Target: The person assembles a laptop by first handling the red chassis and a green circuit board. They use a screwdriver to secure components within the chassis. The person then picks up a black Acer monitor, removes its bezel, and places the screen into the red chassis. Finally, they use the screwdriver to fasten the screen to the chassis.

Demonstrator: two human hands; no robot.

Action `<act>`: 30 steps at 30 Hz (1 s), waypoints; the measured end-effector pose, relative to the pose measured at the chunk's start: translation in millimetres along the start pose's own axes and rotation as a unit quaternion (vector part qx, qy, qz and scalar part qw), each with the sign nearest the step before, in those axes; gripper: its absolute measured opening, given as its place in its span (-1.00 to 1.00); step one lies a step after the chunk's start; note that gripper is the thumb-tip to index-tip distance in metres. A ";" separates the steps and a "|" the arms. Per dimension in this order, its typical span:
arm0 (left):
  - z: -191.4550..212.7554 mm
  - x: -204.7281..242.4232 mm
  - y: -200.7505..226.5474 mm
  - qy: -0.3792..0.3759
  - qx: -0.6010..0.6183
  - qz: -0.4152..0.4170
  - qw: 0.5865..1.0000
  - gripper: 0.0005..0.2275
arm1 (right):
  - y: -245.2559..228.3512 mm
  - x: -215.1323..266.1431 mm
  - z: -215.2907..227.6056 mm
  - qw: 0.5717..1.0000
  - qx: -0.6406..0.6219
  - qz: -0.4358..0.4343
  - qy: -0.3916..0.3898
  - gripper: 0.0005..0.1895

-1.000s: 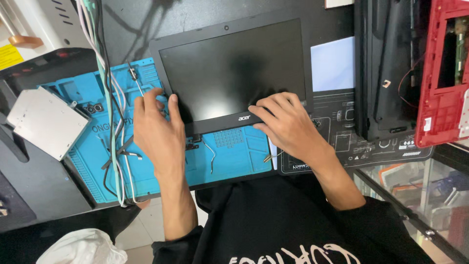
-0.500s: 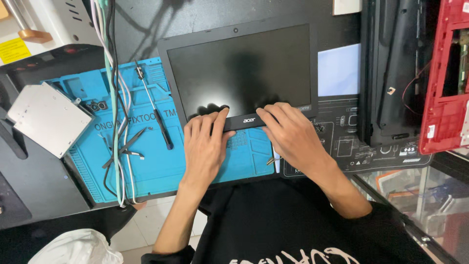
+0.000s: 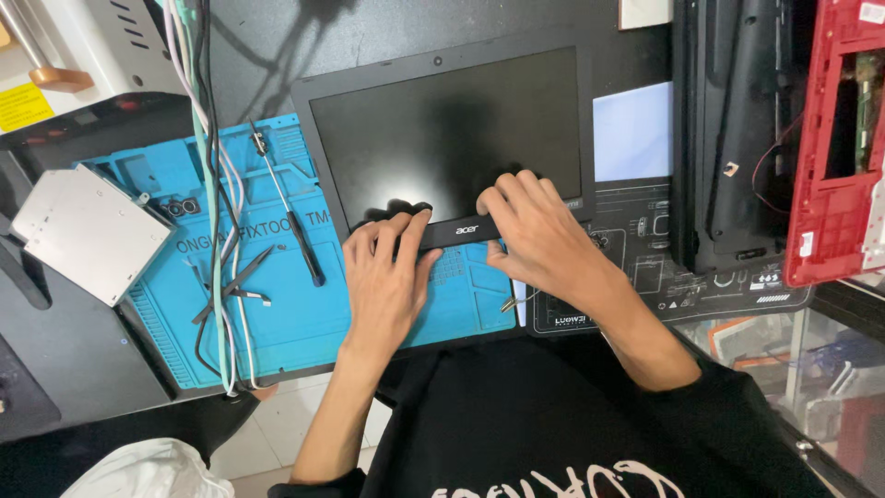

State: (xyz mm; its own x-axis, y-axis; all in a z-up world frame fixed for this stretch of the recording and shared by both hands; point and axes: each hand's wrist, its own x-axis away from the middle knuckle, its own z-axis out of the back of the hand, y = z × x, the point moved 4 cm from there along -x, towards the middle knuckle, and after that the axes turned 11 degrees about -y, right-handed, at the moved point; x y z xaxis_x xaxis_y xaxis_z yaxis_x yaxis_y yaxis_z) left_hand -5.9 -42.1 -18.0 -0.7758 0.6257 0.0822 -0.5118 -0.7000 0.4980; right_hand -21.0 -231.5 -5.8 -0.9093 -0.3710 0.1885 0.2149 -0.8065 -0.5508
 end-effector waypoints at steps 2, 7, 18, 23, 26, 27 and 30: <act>0.9 1.8 1.9 0.002 0.012 -0.005 1.000 -0.57 | -0.2 -1.8 -0.3 1.000 -0.015 -0.017 -0.014 -0.64; -2.6 -0.7 10.9 0.003 0.007 -0.017 1.000 -0.55 | -7.9 -8.3 -2.6 0.999 0.016 -0.046 -0.001 -0.64; -18.1 -12.9 10.4 -0.009 0.043 -0.005 0.999 -0.65 | -20.9 -3.5 -13.4 0.998 0.002 -0.011 0.055 -0.49; -16.0 -14.1 8.9 -0.036 0.057 -0.010 0.998 -0.64 | -21.1 -9.7 -24.8 0.998 0.038 -0.032 0.044 -0.46; -14.9 -16.3 9.0 -0.052 0.052 -0.013 0.997 -0.65 | -19.8 -13.4 -26.4 0.998 0.049 -0.033 0.023 -0.44; -14.8 -17.0 9.4 -0.055 0.048 -0.014 0.997 -0.65 | -19.6 -14.1 -26.2 0.998 0.050 -0.031 0.017 -0.43; -10.9 -18.3 10.6 -0.044 0.023 -0.026 0.998 -0.62 | -17.4 -15.9 -24.4 0.998 0.046 -0.028 -0.010 -0.49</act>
State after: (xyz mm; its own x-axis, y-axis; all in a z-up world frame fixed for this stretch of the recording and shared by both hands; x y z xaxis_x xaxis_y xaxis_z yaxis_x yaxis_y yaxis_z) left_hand -1.2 -64.7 -23.7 -0.7119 0.6902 0.1296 -0.5314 -0.6500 0.5432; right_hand -19.0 -200.3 -19.0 -0.9137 -0.3319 0.2345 0.1959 -0.8653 -0.4614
